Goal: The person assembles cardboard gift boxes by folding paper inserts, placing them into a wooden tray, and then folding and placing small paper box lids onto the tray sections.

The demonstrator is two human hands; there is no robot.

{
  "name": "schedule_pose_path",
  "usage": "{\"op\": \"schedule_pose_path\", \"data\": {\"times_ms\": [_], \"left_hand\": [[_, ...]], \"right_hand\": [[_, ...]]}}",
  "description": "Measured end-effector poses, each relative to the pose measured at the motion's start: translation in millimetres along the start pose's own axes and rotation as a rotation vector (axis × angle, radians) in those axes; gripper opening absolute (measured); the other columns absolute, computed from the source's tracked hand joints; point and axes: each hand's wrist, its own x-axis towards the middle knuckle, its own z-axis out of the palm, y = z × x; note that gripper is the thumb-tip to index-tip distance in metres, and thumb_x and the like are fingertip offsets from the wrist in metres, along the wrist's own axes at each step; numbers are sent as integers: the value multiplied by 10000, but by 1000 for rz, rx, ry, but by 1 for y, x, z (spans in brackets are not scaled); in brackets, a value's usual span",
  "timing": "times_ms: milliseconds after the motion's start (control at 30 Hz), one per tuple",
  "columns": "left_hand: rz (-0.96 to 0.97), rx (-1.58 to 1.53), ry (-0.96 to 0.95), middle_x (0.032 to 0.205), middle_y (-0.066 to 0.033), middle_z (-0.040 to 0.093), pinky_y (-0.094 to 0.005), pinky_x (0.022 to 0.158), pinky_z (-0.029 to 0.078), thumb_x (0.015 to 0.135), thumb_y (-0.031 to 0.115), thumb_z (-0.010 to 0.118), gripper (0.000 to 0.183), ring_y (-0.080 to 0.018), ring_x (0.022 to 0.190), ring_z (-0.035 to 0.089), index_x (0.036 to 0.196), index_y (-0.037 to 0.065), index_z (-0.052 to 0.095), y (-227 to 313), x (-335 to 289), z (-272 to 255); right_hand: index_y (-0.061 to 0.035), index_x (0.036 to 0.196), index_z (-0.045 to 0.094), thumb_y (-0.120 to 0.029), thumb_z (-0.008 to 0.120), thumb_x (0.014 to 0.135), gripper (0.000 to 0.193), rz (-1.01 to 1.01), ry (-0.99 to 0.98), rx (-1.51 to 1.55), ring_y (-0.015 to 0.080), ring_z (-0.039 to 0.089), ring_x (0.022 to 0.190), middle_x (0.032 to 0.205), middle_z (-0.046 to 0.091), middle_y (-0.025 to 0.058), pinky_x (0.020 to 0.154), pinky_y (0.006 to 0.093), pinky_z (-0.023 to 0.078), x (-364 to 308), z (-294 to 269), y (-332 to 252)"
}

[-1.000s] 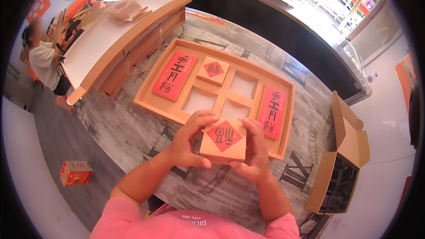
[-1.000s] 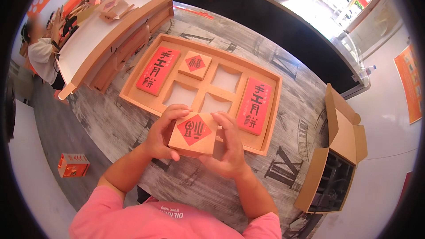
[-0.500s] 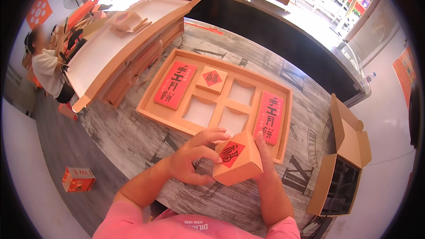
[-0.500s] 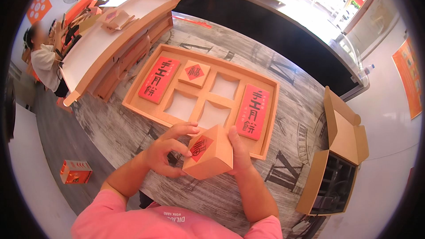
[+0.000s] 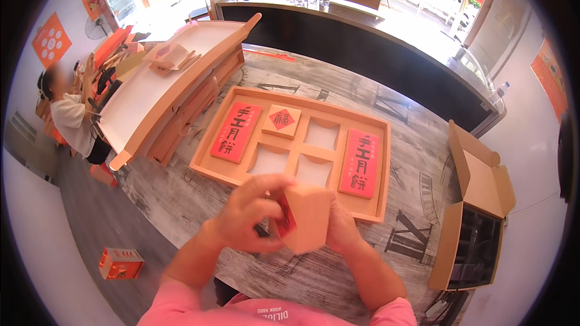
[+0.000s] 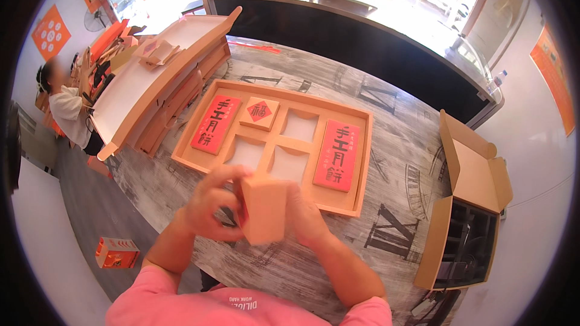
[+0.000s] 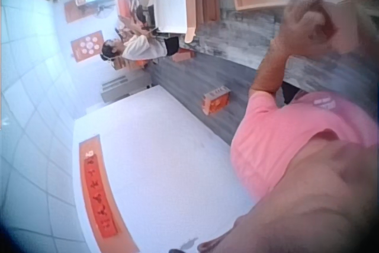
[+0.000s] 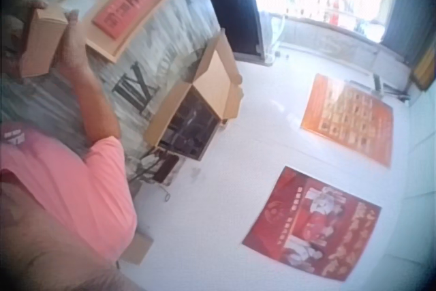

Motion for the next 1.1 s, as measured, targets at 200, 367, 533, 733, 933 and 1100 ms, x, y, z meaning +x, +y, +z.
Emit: {"op": "schedule_pose_path", "data": {"times_ms": [200,367,533,733,933,1100], "left_hand": [[-152,168,-38,1410,-207,573,-388,937,526,654,202,933,610,-371,1131,637,1096,57,538,-63,61,-18],[-327,51,-348,1245,-143,617,-340,883,523,690,160,883,536,-246,1029,624,1089,40,547,-131,112,8],[-435,87,-642,1039,-96,627,-325,826,524,689,178,869,518,-189,949,614,1080,19,569,-158,148,31],[-472,104,-752,969,-95,640,-322,790,522,661,208,873,505,-208,911,628,1035,22,588,-168,167,38],[-306,257,-717,1022,-134,639,-363,847,527,622,226,871,507,-292,994,630,1003,37,596,-184,164,53],[-194,314,-585,1087,-150,636,-396,946,515,632,214,866,461,-328,1069,609,985,41,624,-178,142,56]], "right_hand": [[0,1236,604,-273,775,894,469,-390,79,-1116,262,674,975,1294,608,184,827,393,569,-5,15,-9],[-8,1206,614,-277,751,900,430,-498,37,-1292,379,643,1137,1274,629,207,893,457,560,-5,10,-3],[-20,1188,623,-267,749,900,400,-522,38,-1300,364,659,1105,1229,659,173,880,451,566,-4,4,-1],[-26,1175,624,-265,752,895,389,-587,50,-1318,344,670,1072,1213,656,148,849,443,574,-4,3,2],[-29,1174,625,-264,757,889,392,-596,38,-1328,339,666,1078,1220,640,136,846,440,575,-3,3,1],[-32,1171,629,-244,765,877,387,-581,22,-1350,343,658,1091,1226,634,144,867,439,570,-2,5,-2]]}}
